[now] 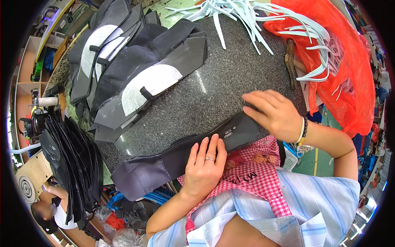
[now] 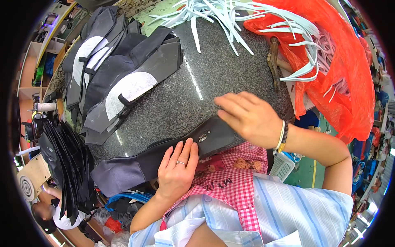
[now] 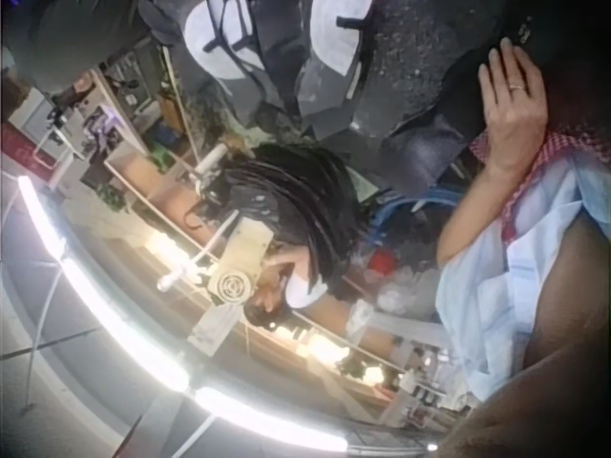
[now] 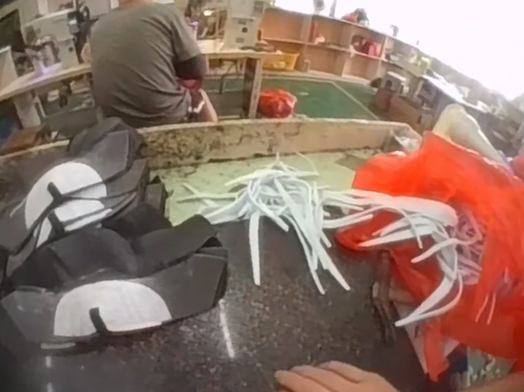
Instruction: The person takes shoe upper components from a stack, manually applies white adhesive strips along the edges, and presses them down with their hands.
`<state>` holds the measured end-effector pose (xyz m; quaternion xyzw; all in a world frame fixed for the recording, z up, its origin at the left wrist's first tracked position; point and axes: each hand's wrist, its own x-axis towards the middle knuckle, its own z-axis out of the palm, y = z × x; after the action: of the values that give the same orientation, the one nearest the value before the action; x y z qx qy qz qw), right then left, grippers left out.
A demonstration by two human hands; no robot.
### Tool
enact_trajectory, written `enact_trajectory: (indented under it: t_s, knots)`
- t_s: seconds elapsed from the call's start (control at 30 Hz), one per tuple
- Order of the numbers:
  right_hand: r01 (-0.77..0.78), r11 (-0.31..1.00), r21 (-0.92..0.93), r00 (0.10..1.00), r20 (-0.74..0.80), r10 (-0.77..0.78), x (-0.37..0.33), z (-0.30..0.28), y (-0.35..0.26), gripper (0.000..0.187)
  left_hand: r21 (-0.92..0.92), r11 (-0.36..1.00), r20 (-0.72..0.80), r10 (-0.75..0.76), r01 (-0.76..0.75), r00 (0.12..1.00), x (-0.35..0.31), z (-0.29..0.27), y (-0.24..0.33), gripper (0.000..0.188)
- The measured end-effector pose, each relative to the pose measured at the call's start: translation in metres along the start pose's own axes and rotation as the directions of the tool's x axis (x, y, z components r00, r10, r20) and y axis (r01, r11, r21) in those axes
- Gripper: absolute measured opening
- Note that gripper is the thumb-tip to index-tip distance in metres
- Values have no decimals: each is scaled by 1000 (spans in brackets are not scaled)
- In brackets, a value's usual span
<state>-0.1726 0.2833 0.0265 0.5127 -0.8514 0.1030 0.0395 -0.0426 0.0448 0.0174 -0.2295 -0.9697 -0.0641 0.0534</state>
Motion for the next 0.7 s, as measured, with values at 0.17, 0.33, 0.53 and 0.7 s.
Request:
enact_trajectory:
  t_s: [0.17,0.33,0.53,0.7]
  knots:
    - [33,927,373,988,125,-85,10,25,-59,81,-29,997,97,-69,72,993,-14,-19,-11,36]
    - [106,949,296,957,229,-178,22,15,-71,69,-15,1000,116,-6,8,993,-48,-34,-46,33]
    - [189,932,311,964,122,-236,39,22,-81,55,-58,998,46,14,-11,999,-53,-26,-48,29]
    - [243,953,183,950,156,-272,68,26,-95,51,-104,992,-145,-82,68,986,-71,-15,-63,29]
